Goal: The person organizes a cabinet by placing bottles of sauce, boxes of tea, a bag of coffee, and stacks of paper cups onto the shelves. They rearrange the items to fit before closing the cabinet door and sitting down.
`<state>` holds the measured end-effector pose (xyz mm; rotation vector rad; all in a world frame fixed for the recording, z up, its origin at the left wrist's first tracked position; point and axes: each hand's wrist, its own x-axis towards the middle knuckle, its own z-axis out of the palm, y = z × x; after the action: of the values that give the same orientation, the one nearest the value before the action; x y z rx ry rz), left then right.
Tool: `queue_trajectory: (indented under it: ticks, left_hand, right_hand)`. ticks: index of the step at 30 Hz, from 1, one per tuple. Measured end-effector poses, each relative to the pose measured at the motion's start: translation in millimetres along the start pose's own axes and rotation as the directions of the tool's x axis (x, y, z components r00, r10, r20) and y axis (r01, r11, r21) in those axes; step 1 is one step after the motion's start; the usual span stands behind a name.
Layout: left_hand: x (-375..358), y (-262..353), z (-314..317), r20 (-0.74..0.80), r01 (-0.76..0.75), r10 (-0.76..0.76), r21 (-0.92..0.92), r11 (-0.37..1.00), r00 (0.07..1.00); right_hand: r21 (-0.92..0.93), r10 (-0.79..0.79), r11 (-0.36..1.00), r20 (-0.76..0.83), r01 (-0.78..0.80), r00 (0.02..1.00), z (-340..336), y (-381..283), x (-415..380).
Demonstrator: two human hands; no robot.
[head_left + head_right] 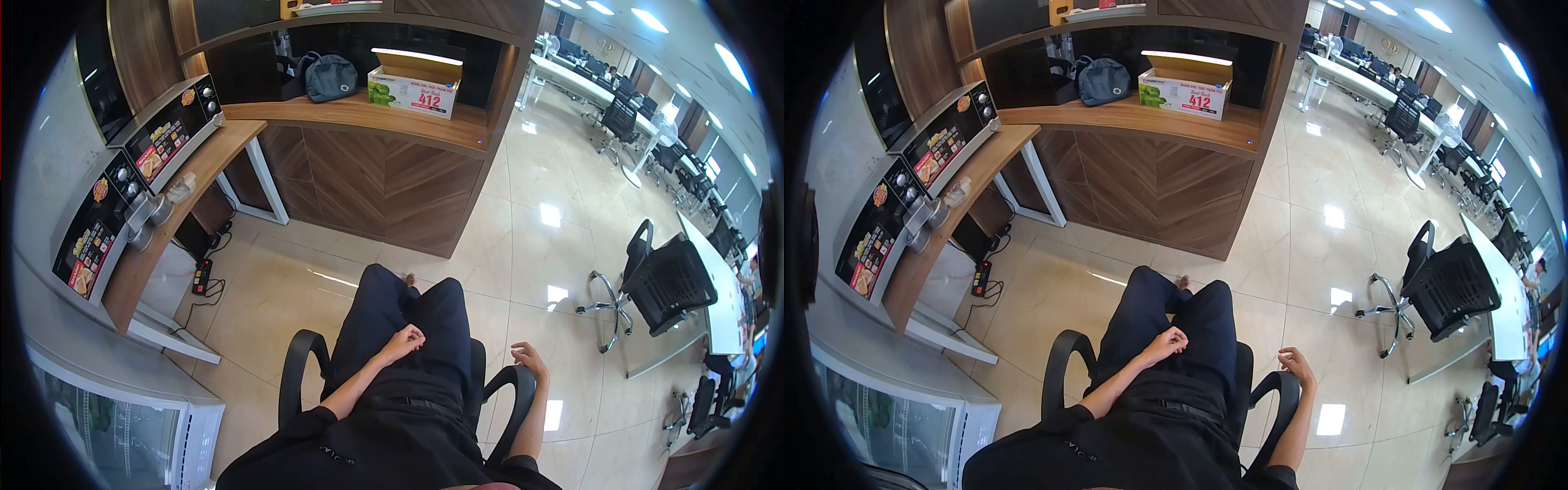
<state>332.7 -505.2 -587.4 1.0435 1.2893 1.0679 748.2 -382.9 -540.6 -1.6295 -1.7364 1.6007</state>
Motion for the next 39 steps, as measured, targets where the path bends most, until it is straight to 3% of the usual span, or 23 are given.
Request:
queue_trajectory:
  ticks: [5, 7, 9, 10, 12, 19, 29, 39]
  left_hand:
    - [2.5, -0.7, 0.1, -0.019, 0.008, -0.01, -0.075, 0.997, 1.0]
    - [6.8, -10.4, -0.5, 0.006, -0.021, 0.022, -0.122, 0.992, 1.0]
    - [5.4, -8.3, -0.5, 0.018, -0.006, 0.007, -0.087, 0.996, 1.0]
    - [5.2, -8.4, -0.9, 0.035, -0.004, 0.007, -0.078, 0.997, 0.999]
    - [7.0, -6.3, -2.0, 0.064, 0.01, -0.006, -0.065, 0.998, 0.998]
    - [3.2, 4.2, 0.7, 0.085, 0.029, -0.023, -0.065, 0.997, 0.996]
    - [1.2, 7.2, 1.6, 0.07, 0.045, -0.041, -0.053, 0.998, 0.997]
    - [5.5, -2.6, 1.9, 0.046, 0.024, -0.02, -0.076, 0.997, 0.999]
  right_hand:
    - [-0.106, -0.027, 0.994, -0.021, 0.024, 0.999, -1.9, 3.2, 11.0]
    - [-0.122, -0.063, 0.991, -0.008, 0.061, 0.998, -5.4, 37.2, 32.0]
    - [-0.117, -0.015, 0.993, -0.059, 0.008, 0.998, -2.0, 29.4, 19.0]
    - [-0.047, -0.041, 0.998, 0.009, 0.042, 0.999, -3.3, 23.5, 9.9]
    - [-0.045, -0.06, 0.997, -0.012, 0.06, 0.998, -1.0, 26.9, 12.3]
    - [-0.007, 0.024, 1.0, 0.012, -0.024, 1.0, -0.9, 20.9, 12.9]
    - [0.091, -0.013, 0.996, -0.012, 0.014, 1.0, 0.3, 8.8, 0.1]
    - [0.073, -0.041, 0.997, 0.017, 0.039, 0.999, -2.5, 13.9, 4.7]
